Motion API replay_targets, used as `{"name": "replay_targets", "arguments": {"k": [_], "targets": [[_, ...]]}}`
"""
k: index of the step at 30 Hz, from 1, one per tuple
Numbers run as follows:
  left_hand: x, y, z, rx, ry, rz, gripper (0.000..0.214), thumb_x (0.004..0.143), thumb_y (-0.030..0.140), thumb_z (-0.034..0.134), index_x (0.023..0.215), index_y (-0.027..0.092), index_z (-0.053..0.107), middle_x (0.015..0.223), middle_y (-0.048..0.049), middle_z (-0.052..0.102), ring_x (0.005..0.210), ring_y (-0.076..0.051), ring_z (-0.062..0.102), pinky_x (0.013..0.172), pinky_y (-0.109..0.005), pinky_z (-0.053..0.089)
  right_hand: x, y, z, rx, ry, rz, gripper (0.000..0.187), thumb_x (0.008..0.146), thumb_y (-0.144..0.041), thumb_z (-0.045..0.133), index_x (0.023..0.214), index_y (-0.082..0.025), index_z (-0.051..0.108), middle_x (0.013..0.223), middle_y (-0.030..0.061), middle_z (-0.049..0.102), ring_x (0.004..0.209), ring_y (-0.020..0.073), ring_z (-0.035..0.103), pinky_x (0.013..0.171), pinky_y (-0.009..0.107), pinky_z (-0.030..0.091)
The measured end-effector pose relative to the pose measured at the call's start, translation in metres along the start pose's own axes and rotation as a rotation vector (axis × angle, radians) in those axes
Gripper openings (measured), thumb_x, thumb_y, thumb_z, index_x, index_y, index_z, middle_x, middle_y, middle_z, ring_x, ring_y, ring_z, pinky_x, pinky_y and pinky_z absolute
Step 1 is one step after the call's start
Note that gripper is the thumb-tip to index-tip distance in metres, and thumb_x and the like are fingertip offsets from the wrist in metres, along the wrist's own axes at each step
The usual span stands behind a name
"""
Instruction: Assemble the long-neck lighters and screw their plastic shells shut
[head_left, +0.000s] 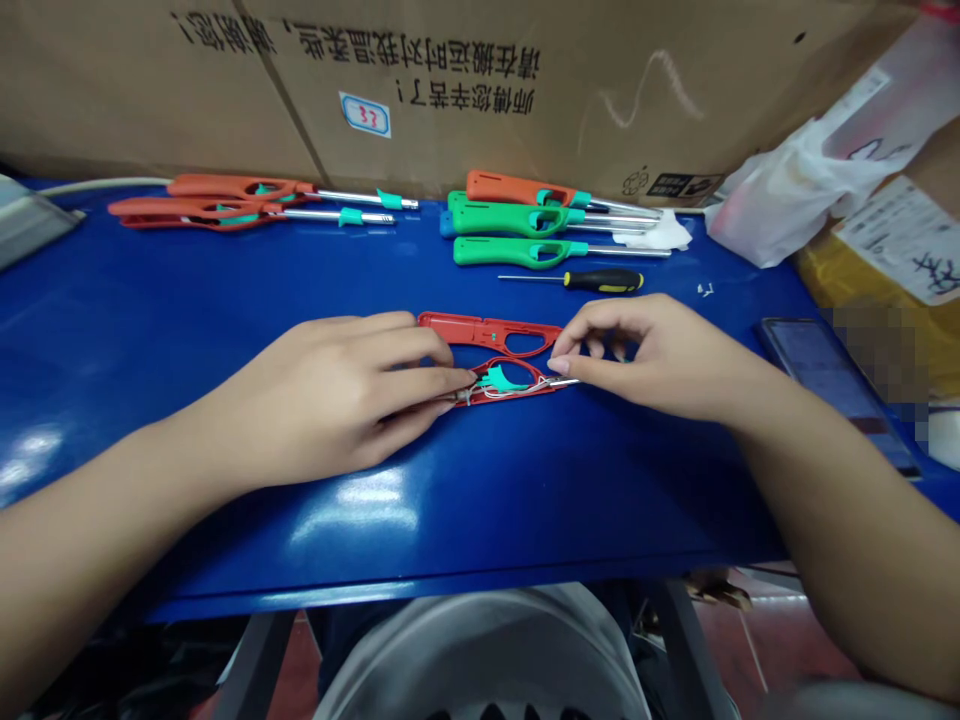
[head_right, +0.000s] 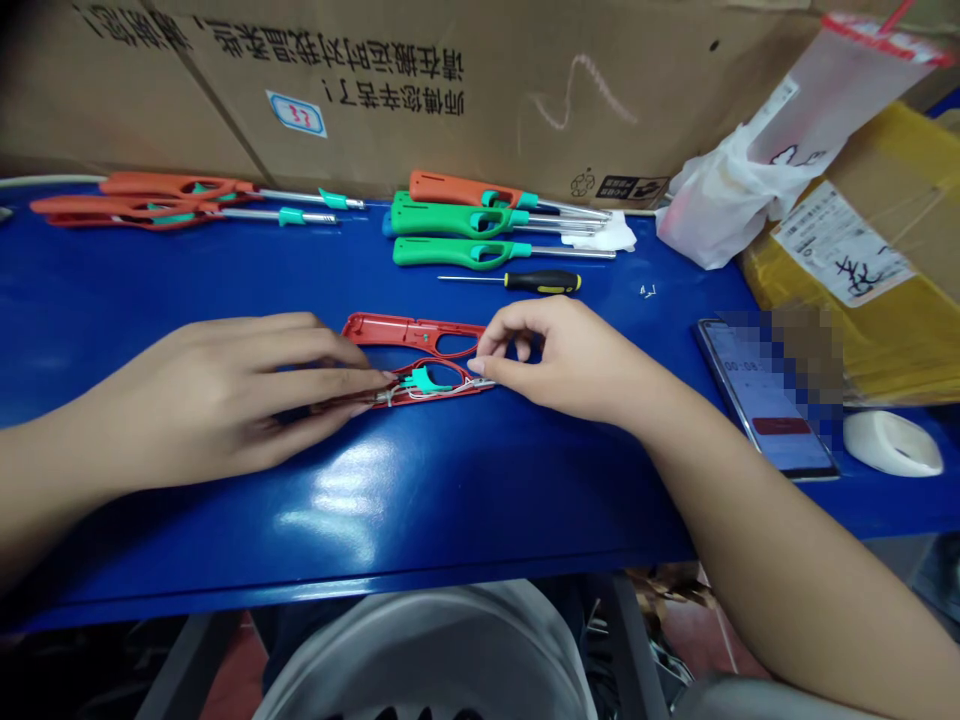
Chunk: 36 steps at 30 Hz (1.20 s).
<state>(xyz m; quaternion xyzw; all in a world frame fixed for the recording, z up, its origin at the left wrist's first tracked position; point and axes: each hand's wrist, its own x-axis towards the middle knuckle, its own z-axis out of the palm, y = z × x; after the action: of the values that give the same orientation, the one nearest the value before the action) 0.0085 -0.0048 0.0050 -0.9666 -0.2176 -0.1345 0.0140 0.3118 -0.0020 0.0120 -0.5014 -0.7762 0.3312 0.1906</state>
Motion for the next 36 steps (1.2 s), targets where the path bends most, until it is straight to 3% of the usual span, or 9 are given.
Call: {"name": "replay_targets", "arguments": {"k": [6, 12, 16, 18, 22, 25, 30, 36], "targets": [[0.0, -0.001, 0.003, -0.072, 0.019, -0.061, 0.028, 0.104, 0.032, 0.06, 0.122, 0.017, 0.075, 0.111, -0.0093, 0.079, 0.101, -0.025, 0.072, 0.09, -0.037, 0.058, 0.001, 0.004, 0.007, 0.013, -0.086, 0.069, 0.021, 0.085, -0.039, 0.072, 0.077, -0.021, 0.077, 0.075, 0.0023, 0.074, 0.07, 0.0158, 0.061, 0.066, 0.03, 0.045], [0.002, -0.005, 0.006, -0.254, -0.033, -0.135, 0.027, 0.105, 0.033, 0.058, 0.119, 0.02, 0.077, 0.114, -0.0077, 0.078, 0.105, -0.022, 0.073, 0.093, -0.035, 0.058, 0.001, 0.004, 0.011, 0.022, -0.051, 0.118, 0.019, 0.084, -0.035, 0.074, 0.073, -0.019, 0.074, 0.073, 0.0027, 0.072, 0.068, 0.016, 0.059, 0.063, 0.03, 0.043], [0.003, -0.008, 0.005, -0.237, -0.041, -0.16, 0.028, 0.104, 0.035, 0.06, 0.119, 0.019, 0.078, 0.112, -0.0092, 0.079, 0.103, -0.023, 0.072, 0.09, -0.035, 0.058, 0.0, 0.002, 0.008, 0.027, -0.033, 0.121, 0.019, 0.084, -0.037, 0.076, 0.076, -0.019, 0.078, 0.075, 0.0037, 0.075, 0.071, 0.0172, 0.062, 0.064, 0.03, 0.043], [0.002, -0.01, 0.003, -0.195, -0.004, -0.149, 0.03, 0.102, 0.039, 0.063, 0.118, 0.019, 0.078, 0.11, -0.01, 0.079, 0.099, -0.024, 0.072, 0.087, -0.036, 0.058, -0.001, 0.001, 0.004, 0.039, 0.068, 0.086, 0.021, 0.083, -0.039, 0.078, 0.076, -0.019, 0.079, 0.074, 0.0032, 0.075, 0.069, 0.0165, 0.061, 0.063, 0.03, 0.042], [0.002, -0.016, 0.0, -0.159, 0.083, -0.154, 0.034, 0.101, 0.047, 0.064, 0.118, 0.022, 0.078, 0.11, -0.0084, 0.078, 0.099, -0.024, 0.07, 0.089, -0.037, 0.057, 0.0, 0.004, -0.001, 0.019, 0.39, -0.018, 0.022, 0.087, -0.034, 0.074, 0.072, -0.019, 0.074, 0.071, 0.002, 0.073, 0.063, 0.0144, 0.058, 0.06, 0.029, 0.042], [0.002, -0.022, 0.003, -0.131, 0.134, -0.25, 0.035, 0.104, 0.044, 0.058, 0.118, 0.02, 0.078, 0.11, -0.0091, 0.075, 0.1, -0.023, 0.069, 0.092, -0.038, 0.056, 0.003, 0.012, -0.001, -0.085, 0.478, -0.101, 0.011, 0.087, -0.025, 0.07, 0.08, -0.018, 0.075, 0.082, 0.0039, 0.075, 0.071, 0.0162, 0.063, 0.069, 0.031, 0.049], [0.0, -0.038, 0.019, -0.152, 0.133, -0.438, 0.051, 0.102, 0.053, 0.058, 0.133, 0.015, 0.072, 0.119, -0.013, 0.069, 0.113, -0.028, 0.066, 0.101, -0.042, 0.054, 0.007, 0.028, 0.001, -0.227, 0.369, -0.188, 0.02, 0.088, -0.025, 0.069, 0.103, -0.016, 0.079, 0.104, 0.0111, 0.078, 0.085, 0.0221, 0.069, 0.082, 0.039, 0.055], [-0.001, -0.047, 0.029, -0.373, 0.183, -0.534, 0.048, 0.095, 0.06, 0.066, 0.116, 0.019, 0.079, 0.104, -0.0078, 0.069, 0.087, -0.02, 0.067, 0.076, -0.031, 0.053, 0.011, 0.036, 0.005, -0.17, 0.268, -0.109, 0.017, 0.086, -0.033, 0.073, 0.094, -0.019, 0.08, 0.094, 0.009, 0.079, 0.082, 0.023, 0.071, 0.075, 0.037, 0.056]]}}
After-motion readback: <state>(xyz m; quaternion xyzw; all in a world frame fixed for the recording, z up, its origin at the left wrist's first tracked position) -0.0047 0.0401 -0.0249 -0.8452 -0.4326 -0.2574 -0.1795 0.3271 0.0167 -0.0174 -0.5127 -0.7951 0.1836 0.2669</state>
